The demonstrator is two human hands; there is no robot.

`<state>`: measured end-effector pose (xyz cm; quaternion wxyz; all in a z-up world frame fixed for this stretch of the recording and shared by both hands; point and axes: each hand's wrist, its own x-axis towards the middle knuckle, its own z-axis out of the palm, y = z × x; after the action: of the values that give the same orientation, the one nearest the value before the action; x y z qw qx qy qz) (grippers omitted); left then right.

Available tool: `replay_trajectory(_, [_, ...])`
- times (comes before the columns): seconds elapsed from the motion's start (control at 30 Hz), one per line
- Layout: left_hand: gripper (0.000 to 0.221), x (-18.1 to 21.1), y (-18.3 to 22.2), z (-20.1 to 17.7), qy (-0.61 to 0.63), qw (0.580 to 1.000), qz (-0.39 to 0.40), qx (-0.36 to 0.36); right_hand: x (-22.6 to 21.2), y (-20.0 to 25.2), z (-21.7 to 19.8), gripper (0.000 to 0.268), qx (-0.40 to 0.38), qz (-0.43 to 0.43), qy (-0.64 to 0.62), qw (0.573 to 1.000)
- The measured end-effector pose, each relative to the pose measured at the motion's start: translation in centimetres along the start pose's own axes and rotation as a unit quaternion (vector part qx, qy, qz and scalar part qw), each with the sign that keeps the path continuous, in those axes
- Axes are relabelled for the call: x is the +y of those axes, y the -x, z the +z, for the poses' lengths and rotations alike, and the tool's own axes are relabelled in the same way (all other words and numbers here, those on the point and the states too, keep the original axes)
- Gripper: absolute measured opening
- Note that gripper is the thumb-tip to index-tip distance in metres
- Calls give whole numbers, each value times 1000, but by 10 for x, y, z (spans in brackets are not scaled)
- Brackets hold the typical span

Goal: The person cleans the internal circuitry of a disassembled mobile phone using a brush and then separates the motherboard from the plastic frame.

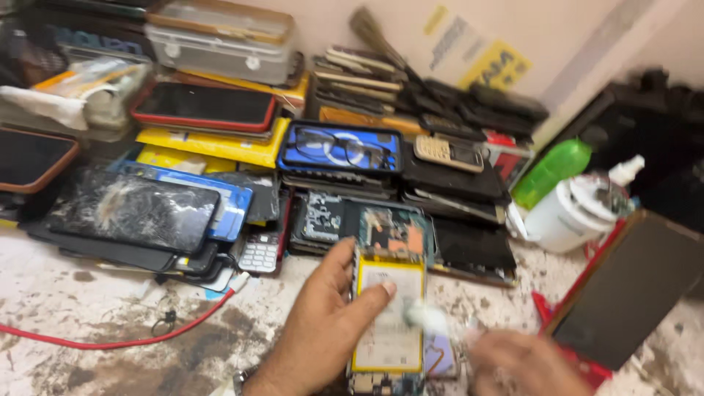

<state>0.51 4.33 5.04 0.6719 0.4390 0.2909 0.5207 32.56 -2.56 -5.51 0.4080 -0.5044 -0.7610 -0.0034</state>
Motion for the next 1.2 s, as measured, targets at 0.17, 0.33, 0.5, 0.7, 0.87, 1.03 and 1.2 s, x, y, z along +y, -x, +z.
replay_trajectory(0.17, [44,0,2,1,43,998,-1,-47,-54,-74,-19,30,22,146,-15,989])
replay_trajectory(0.33, [46,3,6,3,6,999,-7,-48,-112,-97,-16,31,8,54,-5,999])
replay_trajectory(0.5, [42,8,11,5,-32,997,-21,-62,-120,-105,-15,32,-22,-31,-8,999])
replay_trajectory(0.7, [46,5,10,7,-42,997,5,-68,-129,-100,-13,29,-13,-12,-36,999])
replay_trajectory(0.87, [48,3,11,9,-68,996,-28,-51,-130,-108,-20,30,-33,59,-35,997])
replay_trajectory(1.03, [51,-2,14,12,-84,995,-35,-50,-142,-115,-23,29,11,110,-14,994])
replay_trajectory(1.2, [61,-4,7,12,-116,989,-90,-26,-141,-123,-29,30,42,189,17,981])
